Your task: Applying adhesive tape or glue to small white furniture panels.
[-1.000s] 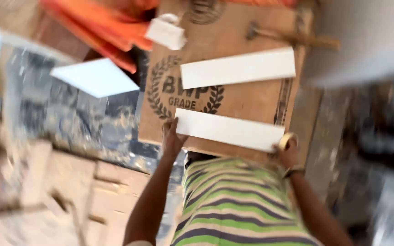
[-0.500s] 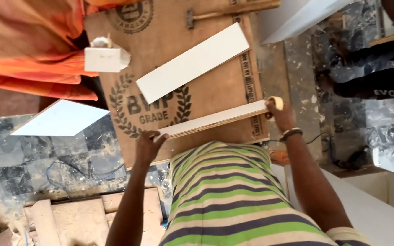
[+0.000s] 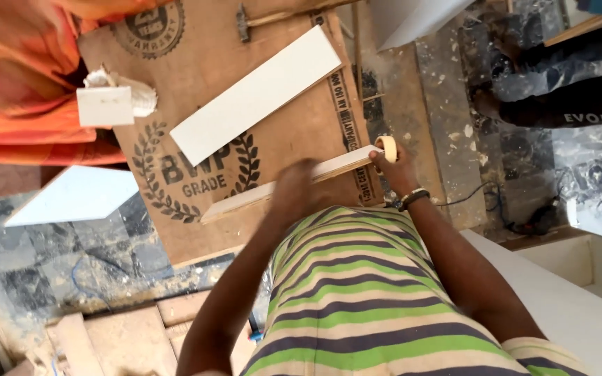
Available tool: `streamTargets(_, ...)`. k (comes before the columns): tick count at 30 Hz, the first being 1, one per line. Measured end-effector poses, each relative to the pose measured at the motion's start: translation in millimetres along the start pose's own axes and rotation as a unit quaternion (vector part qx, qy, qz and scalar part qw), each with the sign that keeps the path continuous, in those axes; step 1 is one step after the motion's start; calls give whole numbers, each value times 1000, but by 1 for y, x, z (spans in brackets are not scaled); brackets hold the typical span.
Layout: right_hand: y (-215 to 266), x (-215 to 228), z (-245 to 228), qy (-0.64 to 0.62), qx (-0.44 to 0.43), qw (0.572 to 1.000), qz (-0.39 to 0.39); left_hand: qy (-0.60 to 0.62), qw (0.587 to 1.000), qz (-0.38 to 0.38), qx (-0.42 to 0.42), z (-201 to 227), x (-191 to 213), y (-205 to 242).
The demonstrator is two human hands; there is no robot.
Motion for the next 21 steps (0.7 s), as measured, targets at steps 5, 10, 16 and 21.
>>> streamTargets(5,4,17,18,13,23,999,26,-168,974,-109,-110,34,-69,-46)
streamTargets(10,46,30,22,-79,-24,996,-34,-200,966,-107,-127,27,-70,-50)
streamTargets(16,58,35,29,-129,-48,986,-99,-165,972,-94,-139,39,-62,-56)
streamTargets(21,57,46,12,-99,-39,980,-166,-181,968,-91,-149,53,-72,-57)
Point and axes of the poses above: each hand's wrist, its own y-axis away from the middle knuckle, its own x-axis out of the back of the hand, z = x × y, the point moved 4 cm from there along -y, towards the middle knuckle, and after that the axes turned 9 degrees about -y, right-handed, at the moved point
